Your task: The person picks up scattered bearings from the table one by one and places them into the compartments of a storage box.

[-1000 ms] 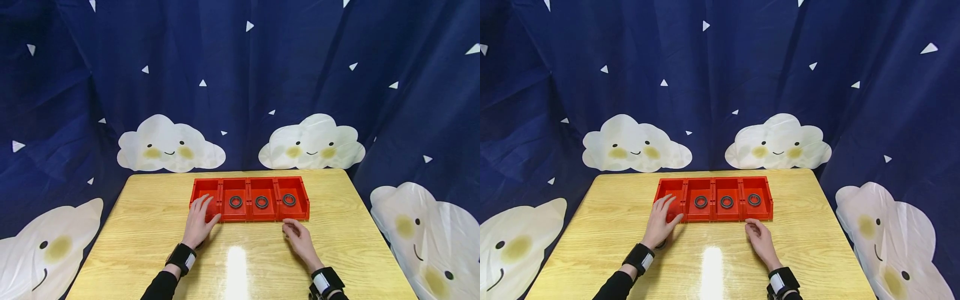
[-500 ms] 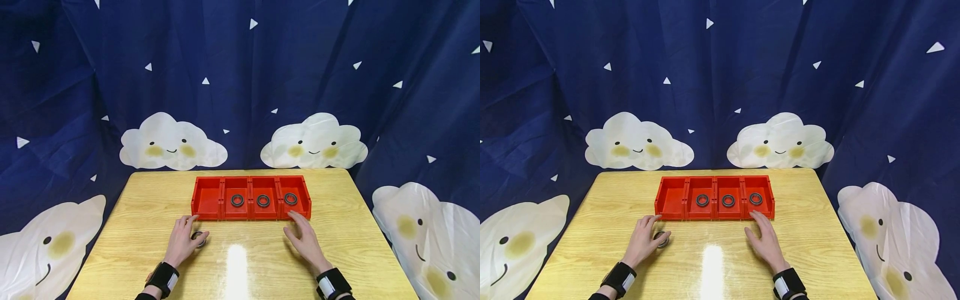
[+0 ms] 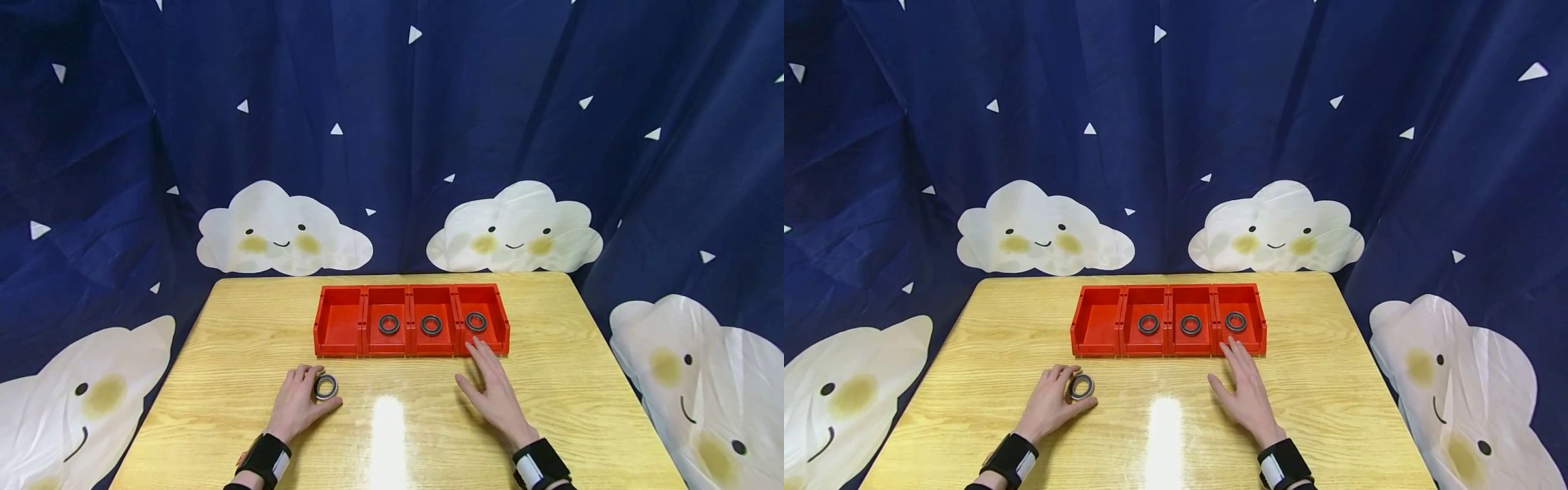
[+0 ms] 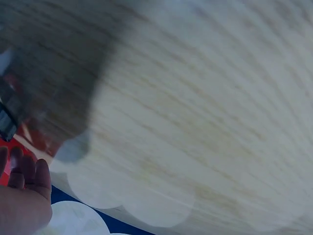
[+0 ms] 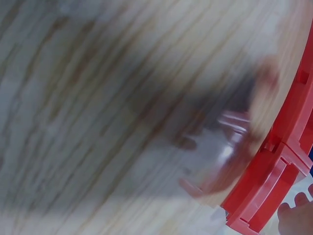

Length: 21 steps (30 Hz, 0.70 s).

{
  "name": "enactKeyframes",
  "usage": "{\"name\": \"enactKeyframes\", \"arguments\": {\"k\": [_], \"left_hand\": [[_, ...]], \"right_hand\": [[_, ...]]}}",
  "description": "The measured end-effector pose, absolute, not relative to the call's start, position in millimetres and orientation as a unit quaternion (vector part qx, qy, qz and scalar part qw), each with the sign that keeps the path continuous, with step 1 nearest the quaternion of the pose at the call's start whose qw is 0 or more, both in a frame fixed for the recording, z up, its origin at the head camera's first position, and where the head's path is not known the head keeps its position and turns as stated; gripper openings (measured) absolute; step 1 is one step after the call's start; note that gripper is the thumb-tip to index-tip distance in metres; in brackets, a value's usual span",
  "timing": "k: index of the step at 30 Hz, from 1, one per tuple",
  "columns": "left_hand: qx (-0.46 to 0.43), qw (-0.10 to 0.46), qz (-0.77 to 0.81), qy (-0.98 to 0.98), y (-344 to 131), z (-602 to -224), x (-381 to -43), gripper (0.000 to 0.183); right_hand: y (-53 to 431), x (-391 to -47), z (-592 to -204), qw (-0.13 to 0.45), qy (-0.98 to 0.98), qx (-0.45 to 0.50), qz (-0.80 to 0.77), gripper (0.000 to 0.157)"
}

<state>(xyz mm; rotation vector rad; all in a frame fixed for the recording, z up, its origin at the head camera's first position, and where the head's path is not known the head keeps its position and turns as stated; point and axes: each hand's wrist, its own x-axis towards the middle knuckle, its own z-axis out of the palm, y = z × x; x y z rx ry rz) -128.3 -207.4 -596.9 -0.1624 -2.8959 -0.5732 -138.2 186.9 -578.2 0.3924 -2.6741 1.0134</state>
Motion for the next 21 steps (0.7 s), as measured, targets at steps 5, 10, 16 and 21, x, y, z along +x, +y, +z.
{"name": "enactKeyframes", "arguments": {"k": [5,10,16,21], "left_hand": [[-0.053,0.068,-0.187,-0.979,-209.8,-599.0,-126.1,0.074],[-0.057,0.066,-0.186,-0.979,-210.8,-599.7,-126.3,0.067],[-0.069,0.082,-0.192,-0.976,-209.8,-599.9,-126.5,0.057],[-0.084,0.107,-0.188,-0.973,-209.2,-602.1,-126.2,0.055]], "right_hand": [[186.6,-136.9,-580.0,0.136,-0.919,0.135,0.344,0.066],[187.0,-136.6,-579.8,0.136,-0.923,0.134,0.334,0.067],[189.3,-134.9,-580.5,0.138,-0.925,0.137,0.326,0.066],[194.0,-134.3,-586.1,0.146,-0.924,0.138,0.324,0.066]]}}
